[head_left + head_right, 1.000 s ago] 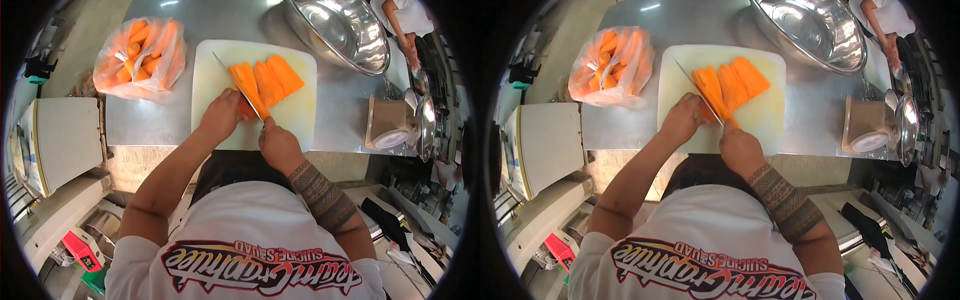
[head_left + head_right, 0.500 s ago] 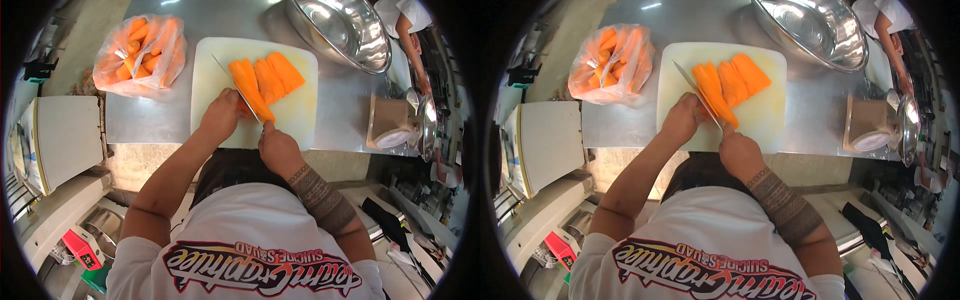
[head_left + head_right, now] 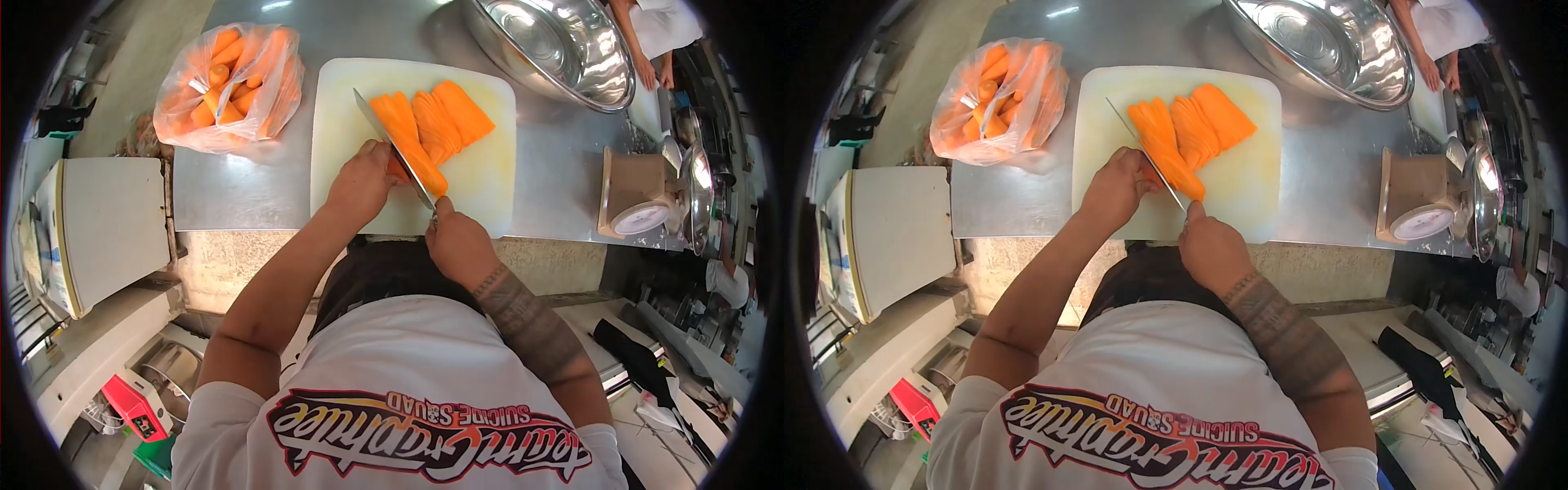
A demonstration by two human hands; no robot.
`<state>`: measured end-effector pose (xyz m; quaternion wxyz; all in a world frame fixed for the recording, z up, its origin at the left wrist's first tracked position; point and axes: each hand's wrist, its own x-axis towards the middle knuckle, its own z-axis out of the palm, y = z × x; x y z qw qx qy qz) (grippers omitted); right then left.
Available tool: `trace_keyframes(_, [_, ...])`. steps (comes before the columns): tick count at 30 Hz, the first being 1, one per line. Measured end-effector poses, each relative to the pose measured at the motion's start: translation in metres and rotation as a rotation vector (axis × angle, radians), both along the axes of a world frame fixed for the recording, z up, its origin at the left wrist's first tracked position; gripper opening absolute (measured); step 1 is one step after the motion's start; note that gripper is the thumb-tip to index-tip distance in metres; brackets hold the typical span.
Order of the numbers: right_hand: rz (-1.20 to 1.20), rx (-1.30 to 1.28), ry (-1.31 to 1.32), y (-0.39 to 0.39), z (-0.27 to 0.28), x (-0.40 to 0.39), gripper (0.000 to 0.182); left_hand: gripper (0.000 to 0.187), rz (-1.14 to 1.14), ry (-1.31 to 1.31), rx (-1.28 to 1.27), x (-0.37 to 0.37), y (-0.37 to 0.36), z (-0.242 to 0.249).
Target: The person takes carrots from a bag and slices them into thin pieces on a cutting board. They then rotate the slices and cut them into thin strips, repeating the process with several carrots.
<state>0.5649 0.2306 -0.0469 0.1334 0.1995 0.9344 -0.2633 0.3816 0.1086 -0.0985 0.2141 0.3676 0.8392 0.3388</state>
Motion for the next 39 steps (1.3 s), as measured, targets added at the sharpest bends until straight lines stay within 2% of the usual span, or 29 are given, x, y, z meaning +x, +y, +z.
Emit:
trace_keyframes(2, [0.003, 0.024, 0.021, 0.001, -0.009, -0.010, 0.020, 0.025, 0.037, 0.006, -0.015, 0.000, 0.001, 0.007])
trace_keyframes(5, [-0.022, 0.033, 0.024, -0.002, -0.006, -0.004, 0.020, 0.036, -0.031, -0.009, -0.049, 0.002, -0.002, -0.003])
trace_keyframes(8, [-0.025, 0.034, 0.022, -0.006, 0.020, -0.001, 0.019, 0.016, 0.046, -0.052, 0.056, 0.005, -0.003, -0.006])
trace_keyframes(10, [-0.049, 0.005, -0.018, -0.009, 0.053, 0.006, 0.019, 0.017, 0.059, -0.022, -0.015, 0.006, -0.002, 0.001])
trace_keyframes(14, [-0.017, 0.009, -0.032, -0.006, 0.029, 0.016, 0.017, 0.029, -0.025, -0.079, -0.034, 0.001, -0.001, -0.001])
trace_keyframes(15, [-0.003, 0.033, -0.017, -0.007, 0.002, 0.015, 0.017, 0.026, -0.008, -0.096, -0.032, 0.002, -0.002, 0.001])
trace_keyframes(17, [0.001, 0.059, 0.004, -0.005, -0.011, 0.008, 0.017, 0.018, 0.029, -0.114, -0.025, 0.001, -0.004, 0.007])
trace_keyframes(22, [-0.016, 0.069, 0.035, -0.011, 0.007, 0.013, 0.017, 0.020, 0.049, -0.069, -0.036, 0.009, -0.005, 0.002])
trace_keyframes(25, [-0.053, 0.035, 0.015, -0.018, 0.045, 0.018, 0.018, 0.020, 0.049, -0.019, -0.021, 0.009, -0.007, -0.006])
trace_keyframes(28, [-0.033, 0.019, 0.090, -0.019, 0.039, 0.025, 0.019, 0.022, 0.001, 0.017, -0.031, 0.007, -0.007, -0.014])
trace_keyframes(32, [-0.030, 0.052, -0.028, -0.019, -0.006, 0.015, 0.019, 0.021, 0.005, 0.008, -0.006, 0.008, -0.011, -0.020])
trace_keyframes(37, [-0.034, 0.084, 0.014, -0.021, 0.004, 0.018, 0.019, 0.015, 0.036, 0.054, -0.008, 0.014, -0.010, -0.016])
trace_keyframes(39, [-0.028, 0.051, 0.034, -0.026, 0.032, 0.023, 0.020, 0.013, 0.043, 0.070, 0.005, 0.015, -0.013, -0.019])
